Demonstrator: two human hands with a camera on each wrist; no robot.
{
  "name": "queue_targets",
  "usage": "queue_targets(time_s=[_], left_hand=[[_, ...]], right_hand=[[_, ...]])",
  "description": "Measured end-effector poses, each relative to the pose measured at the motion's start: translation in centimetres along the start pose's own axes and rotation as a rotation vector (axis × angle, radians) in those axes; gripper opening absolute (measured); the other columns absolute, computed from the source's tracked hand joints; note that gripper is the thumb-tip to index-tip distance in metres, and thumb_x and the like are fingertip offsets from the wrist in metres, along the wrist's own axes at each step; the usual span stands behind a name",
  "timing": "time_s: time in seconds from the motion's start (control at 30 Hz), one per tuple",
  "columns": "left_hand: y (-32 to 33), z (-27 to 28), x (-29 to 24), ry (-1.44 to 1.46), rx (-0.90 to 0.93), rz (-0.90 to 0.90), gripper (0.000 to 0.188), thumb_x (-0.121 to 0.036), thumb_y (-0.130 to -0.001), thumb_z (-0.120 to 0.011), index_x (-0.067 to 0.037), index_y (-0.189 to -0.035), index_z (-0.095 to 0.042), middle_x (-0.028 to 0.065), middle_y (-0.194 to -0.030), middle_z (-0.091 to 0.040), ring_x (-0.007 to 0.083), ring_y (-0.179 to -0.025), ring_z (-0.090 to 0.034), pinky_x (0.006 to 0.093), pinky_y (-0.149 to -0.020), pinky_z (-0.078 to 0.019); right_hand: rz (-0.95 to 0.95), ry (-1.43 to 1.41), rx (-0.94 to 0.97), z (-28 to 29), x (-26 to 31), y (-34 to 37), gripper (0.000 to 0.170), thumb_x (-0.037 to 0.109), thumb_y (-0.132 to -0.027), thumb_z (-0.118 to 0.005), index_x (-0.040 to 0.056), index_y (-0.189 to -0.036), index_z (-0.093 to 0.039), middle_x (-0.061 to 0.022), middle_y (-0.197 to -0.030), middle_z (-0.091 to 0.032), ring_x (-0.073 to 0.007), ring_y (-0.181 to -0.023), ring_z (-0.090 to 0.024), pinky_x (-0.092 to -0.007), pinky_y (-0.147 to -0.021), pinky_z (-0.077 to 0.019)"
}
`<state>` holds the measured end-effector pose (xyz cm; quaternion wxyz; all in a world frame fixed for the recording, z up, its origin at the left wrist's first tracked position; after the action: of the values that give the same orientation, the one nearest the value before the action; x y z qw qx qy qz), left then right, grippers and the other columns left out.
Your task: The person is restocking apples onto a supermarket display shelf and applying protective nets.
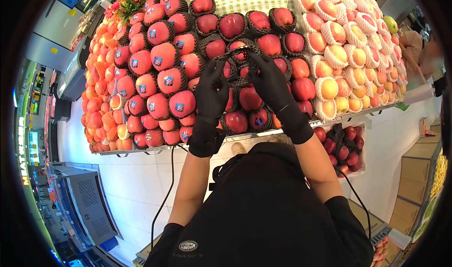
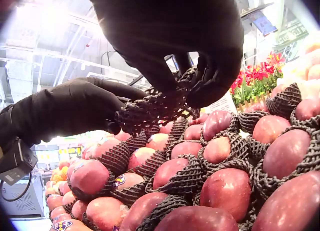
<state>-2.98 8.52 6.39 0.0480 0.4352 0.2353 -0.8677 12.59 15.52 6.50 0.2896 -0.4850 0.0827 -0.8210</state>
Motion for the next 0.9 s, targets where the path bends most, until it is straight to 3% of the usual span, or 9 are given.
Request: queue_targets(time_s=[0.17, 0.27, 0.37, 0.57, 0.67, 0.9], left_hand=[[-1.2, 0.4, -1.8, -0.171, -0.059, -0.149, 0.048, -0.001, -0.082, -0.058, -0.003, -0.129, -0.055, 0.0271, -0.134, -0.05, 0.0294, -0.09, -0.068, 0.0329, -0.072, -0.0553], [-1.7, 1.0, -2.7, -0.121, -0.098, -0.154, 0.048, -0.002, -0.082, -0.059, -0.003, -0.13, -0.055, 0.0273, -0.134, -0.049, 0.0299, -0.09, -0.068, 0.0331, -0.072, -0.056], [-1.8, 1.1, -2.7, -0.112, -0.091, -0.136, 0.049, -0.003, -0.082, -0.06, -0.003, -0.131, -0.054, 0.0268, -0.133, -0.05, 0.0294, -0.089, -0.068, 0.0326, -0.072, -0.0565], [-2.0, 0.8, -2.7, -0.113, -0.067, -0.125, 0.053, -0.003, -0.081, -0.062, -0.004, -0.134, -0.052, 0.0258, -0.134, -0.049, 0.0239, -0.082, -0.068, 0.0315, -0.071, -0.0567], [-2.1, 0.4, -2.5, -0.096, -0.048, -0.102, 0.055, -0.005, -0.082, -0.064, -0.005, -0.135, -0.052, 0.019, -0.126, -0.056, 0.0137, -0.071, -0.058, 0.0272, -0.069, -0.0524], [-1.8, -1.5, -1.7, -0.024, -0.028, -0.105, 0.056, -0.004, -0.082, -0.066, -0.007, -0.135, -0.052, 0.0145, -0.131, -0.054, 0.0102, -0.075, -0.056, 0.0257, -0.07, -0.052]], right_hand=[[0.041, 0.012, -0.055, 0.4, 0.4, -0.5, 0.055, 0.0, -0.079, -0.063, 0.0086, -0.132, -0.05, -0.0179, -0.107, -0.058, -0.0322, -0.09, -0.059, -0.0406, -0.08, -0.049], [0.057, -0.024, -0.027, 0.4, 1.0, -0.9, 0.053, 0.001, -0.08, -0.059, 0.0071, -0.132, -0.049, -0.0205, -0.111, -0.057, -0.0377, -0.099, -0.058, -0.0443, -0.081, -0.0501], [0.057, -0.084, -0.036, 0.7, 1.3, -0.9, 0.056, 0.001, -0.081, -0.059, 0.0106, -0.135, -0.048, -0.0199, -0.11, -0.058, -0.037, -0.1, -0.058, -0.0435, -0.082, -0.0499], [0.04, -0.206, 0.108, 0.8, 1.5, -0.3, 0.062, 0.008, -0.084, -0.062, 0.0218, -0.142, -0.044, -0.0181, -0.116, -0.057, -0.031, -0.096, -0.06, -0.04, -0.081, -0.0508], [0.07, -0.174, 0.094, 2.0, 0.7, 0.3, 0.063, 0.011, -0.085, -0.063, 0.0234, -0.144, -0.042, -0.0164, -0.118, -0.057, -0.027, -0.092, -0.059, -0.0378, -0.081, -0.051], [-0.147, -0.232, 0.084, 8.4, -5.9, 4.5, 0.063, 0.008, -0.083, -0.067, 0.016, -0.141, -0.045, -0.0088, -0.12, -0.059, -0.0152, -0.086, -0.058, -0.0313, -0.079, -0.0511]])
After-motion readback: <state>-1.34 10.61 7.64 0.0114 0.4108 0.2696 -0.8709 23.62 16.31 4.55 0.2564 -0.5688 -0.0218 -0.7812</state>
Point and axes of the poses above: each hand's wrist, its own y-axis away from the middle knuckle, its own z-axis out of the back of the hand, x = y × z, the point moved 10 cm from there along -y, towards the middle knuckle
